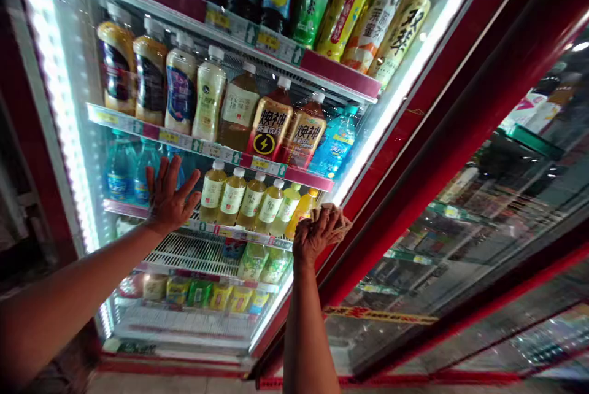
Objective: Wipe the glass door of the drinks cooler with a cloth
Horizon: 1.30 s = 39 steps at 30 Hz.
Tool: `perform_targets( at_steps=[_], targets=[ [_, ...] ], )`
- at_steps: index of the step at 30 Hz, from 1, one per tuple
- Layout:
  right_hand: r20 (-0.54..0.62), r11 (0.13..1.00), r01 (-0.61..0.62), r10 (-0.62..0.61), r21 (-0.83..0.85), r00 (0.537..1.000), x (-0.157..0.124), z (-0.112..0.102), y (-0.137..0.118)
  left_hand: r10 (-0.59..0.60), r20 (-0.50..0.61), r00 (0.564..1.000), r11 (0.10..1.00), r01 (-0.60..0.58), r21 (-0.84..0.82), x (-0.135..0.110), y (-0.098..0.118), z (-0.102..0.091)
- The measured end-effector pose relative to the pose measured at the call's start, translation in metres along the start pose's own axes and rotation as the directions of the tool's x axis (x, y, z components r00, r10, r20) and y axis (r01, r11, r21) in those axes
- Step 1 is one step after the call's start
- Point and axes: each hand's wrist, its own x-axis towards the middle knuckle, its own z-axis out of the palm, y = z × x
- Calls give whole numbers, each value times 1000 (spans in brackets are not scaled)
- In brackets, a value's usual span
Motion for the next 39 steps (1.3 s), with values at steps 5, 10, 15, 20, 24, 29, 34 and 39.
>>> perform_targets(
  at_steps=[5, 10, 15, 20, 24, 29, 34, 39],
  targets=[
    [26, 999, -32, 33, -31, 999, -36, -5, 14, 32, 75, 997, 999, -32, 0, -8, -5, -7],
    [-98, 972, -233, 231, -11, 968, -14, 2, -17, 29, 164, 986, 1000, -28, -9, -16, -6, -8],
    [-7, 998, -46, 46, -36, 999, -35, 17, -41, 24, 193, 981, 1000, -24, 0, -28, -6, -8],
    [64, 996, 35, -30, -78, 998, -52, 10, -19, 45, 210, 977, 999, -43, -14, -38, -7, -8],
    [4, 991, -120, 120, -61, 993, -36, 14, -42, 51, 220, 974, 999, -49, -16, -42, -8, -7],
    [116, 996, 88, -83, -32, 990, -57, 25, -80, 81, 256, 963, 997, -76, -30, -44, -10, -9],
    [140, 986, 150, -140, -68, 980, -73, 18, -72, 149, 300, 942, 989, -141, -46, -45, -23, -17],
    [70, 998, 18, -13, -67, 997, -48, 29, -106, 161, 308, 938, 986, -167, -8, -51, -30, -23]
  ],
)
